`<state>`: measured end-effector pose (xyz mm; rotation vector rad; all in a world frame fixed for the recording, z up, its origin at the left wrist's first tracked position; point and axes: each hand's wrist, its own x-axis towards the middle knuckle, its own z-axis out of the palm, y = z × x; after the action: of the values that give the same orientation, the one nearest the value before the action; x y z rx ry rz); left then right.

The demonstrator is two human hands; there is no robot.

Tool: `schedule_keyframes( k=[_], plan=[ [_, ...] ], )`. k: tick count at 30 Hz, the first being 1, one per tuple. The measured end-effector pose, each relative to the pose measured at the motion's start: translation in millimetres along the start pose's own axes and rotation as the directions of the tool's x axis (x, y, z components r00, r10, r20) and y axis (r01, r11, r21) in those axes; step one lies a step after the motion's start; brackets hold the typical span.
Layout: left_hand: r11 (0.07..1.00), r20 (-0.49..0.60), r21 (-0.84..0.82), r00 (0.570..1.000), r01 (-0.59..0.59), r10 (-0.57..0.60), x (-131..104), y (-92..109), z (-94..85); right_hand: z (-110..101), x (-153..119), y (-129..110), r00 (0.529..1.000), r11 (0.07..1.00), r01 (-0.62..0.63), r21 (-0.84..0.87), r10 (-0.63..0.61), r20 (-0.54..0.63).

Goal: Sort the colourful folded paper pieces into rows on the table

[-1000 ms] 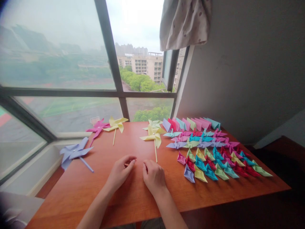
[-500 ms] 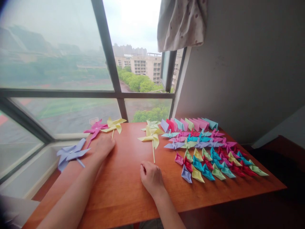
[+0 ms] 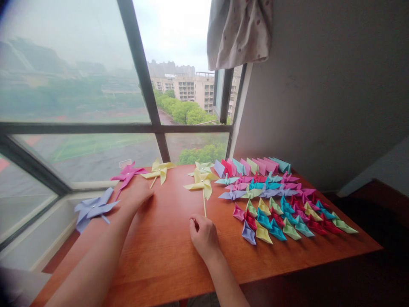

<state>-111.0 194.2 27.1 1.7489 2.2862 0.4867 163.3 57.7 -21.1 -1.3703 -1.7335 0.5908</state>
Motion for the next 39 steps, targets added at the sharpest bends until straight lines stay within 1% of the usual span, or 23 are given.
schedule_keyframes(
  k=[3, 7, 11, 14, 17, 21, 24, 27, 31, 34, 39],
  plan=[
    [0.996, 0.040, 0.077, 0.998, 0.040, -0.044, -6.1, 1.6, -2.3, 0.1, 0.2, 0.0, 1.000, 1.000, 0.007, -0.001, -0.007, -0.007],
    [0.998, 0.016, 0.064, 1.000, 0.007, -0.008, -19.0, 3.9, -6.6, 0.1, 0.6, 0.4, 1.000, 1.000, 0.009, -0.005, -0.009, -0.009],
    [0.998, -0.028, -0.052, 0.999, -0.031, 0.030, -37.8, 7.9, -7.1, 0.4, -0.2, 1.5, 1.000, 1.000, 0.010, -0.005, -0.010, -0.013],
    [0.978, -0.036, -0.202, 0.998, -0.056, 0.050, -56.7, 15.7, -1.6, 0.6, -0.3, 2.4, 1.000, 1.000, 0.005, -0.013, -0.006, -0.009],
    [0.912, 0.013, -0.406, 0.997, -0.068, 0.080, -80.2, 30.0, 10.3, 0.0, 0.4, 1.2, 1.000, 1.000, 0.002, -0.021, -0.002, -0.011],
    [0.747, 0.142, -0.665, 0.977, -0.023, 0.157, -116.2, 55.7, 31.2, -2.0, -4.6, -6.8, 0.999, 1.000, 0.000, -0.012, -0.001, -0.042],
    [0.628, 0.209, -0.777, 0.956, 0.035, 0.205, -141.3, 73.3, 44.8, -4.4, -16.8, -14.2, 0.998, 0.999, -0.020, -0.041, 0.018, -0.052],
    [0.539, 0.267, -0.836, 0.935, 0.105, 0.233, -160.2, 85.7, 54.8, -9.2, -32.0, -18.5, 0.999, 0.992, -0.026, -0.120, 0.021, -0.043],
    [0.467, 0.330, -0.865, 0.910, 0.183, 0.253, -176.0, 96.0, 63.3, -19.9, -46.4, -19.1, 0.998, 0.978, -0.057, -0.199, 0.049, -0.045],
    [0.446, 0.358, -0.868, 0.899, 0.219, 0.255, -183.4, 101.7, 68.4, -28.0, -52.4, -17.1, 0.998, 0.966, -0.067, -0.251, 0.060, -0.036],
    [0.444, 0.376, -0.863, 0.894, 0.242, 0.244, -188.4, 107.3, 76.6, -35.9, -59.3, -13.7, 0.994, 0.940, -0.101, -0.325, 0.107, 0.001]
  ],
)
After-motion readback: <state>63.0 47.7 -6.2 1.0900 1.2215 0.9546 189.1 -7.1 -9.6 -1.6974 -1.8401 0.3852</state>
